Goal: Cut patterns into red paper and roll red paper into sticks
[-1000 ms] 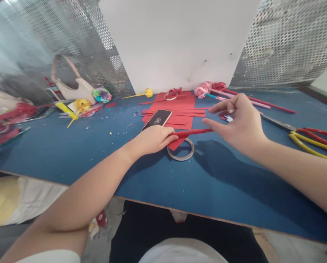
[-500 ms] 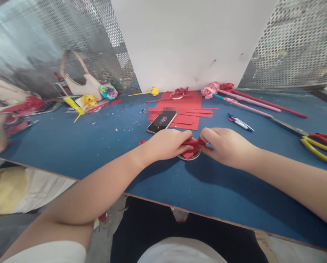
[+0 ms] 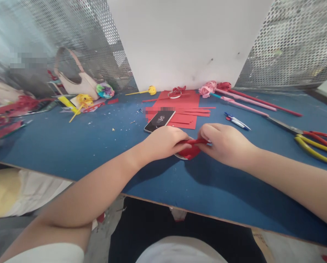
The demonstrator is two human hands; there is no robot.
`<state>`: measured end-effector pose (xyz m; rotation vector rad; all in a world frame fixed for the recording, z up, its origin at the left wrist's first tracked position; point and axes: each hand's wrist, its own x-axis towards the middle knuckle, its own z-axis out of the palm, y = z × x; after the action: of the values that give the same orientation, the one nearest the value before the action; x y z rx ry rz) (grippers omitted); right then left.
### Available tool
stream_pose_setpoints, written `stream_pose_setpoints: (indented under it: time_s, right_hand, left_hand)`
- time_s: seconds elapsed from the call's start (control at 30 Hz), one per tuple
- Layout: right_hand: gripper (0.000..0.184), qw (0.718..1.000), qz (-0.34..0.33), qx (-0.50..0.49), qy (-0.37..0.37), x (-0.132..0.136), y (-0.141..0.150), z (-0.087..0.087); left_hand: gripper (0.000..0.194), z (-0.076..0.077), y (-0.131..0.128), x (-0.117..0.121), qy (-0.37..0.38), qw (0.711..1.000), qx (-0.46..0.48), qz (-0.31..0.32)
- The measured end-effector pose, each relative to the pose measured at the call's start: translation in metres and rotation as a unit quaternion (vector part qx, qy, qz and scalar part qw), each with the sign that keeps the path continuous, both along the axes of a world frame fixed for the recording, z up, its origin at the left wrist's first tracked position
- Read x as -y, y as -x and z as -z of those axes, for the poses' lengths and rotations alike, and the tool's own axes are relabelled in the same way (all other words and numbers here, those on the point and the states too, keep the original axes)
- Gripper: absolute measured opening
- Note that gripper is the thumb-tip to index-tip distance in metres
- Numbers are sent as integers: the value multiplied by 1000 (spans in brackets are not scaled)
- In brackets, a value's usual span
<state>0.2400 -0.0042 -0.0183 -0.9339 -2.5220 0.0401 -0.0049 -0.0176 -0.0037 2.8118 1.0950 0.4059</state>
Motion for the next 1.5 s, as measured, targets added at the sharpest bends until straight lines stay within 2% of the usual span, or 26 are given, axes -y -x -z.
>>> stream_pose_setpoints:
  time_s: [0.13,0.3,0.63,0.73,0.9,1.13,1.37,1.5]
  right_hand:
    - [29,1000,4,-11,23,1,0,-3]
    - [26,999,-7,-15,47,2,0,-3]
    - [25,999,-23,-17,39,3,1,0]
    - [26,999,-20,-13,41,5,1,0]
    - [24,999,-34,-9,42,5,3,1]
    - [23,999,-33,-7,37,3,0,2]
    - [16,1000,-18,9,23,4,-1,2]
    - [18,1000,-15,3,11,3,-3,2]
  left_hand:
    - [27,-3,0,4,-19,999,-34,-31]
    - [24,1,1,3,-50,998,30,-16]
    - [29,0,-3,5,-10,1000,8,-11]
    - [30,3,0,3,-22,1000,1,0]
    - [36,7,-1,2,-51,998,42,7]
    - [33,4,-1,6,-30,999,33,6]
    - [36,7,4,1,-102,994,21,12]
    - [34,7,0,4,-72,997,30,7]
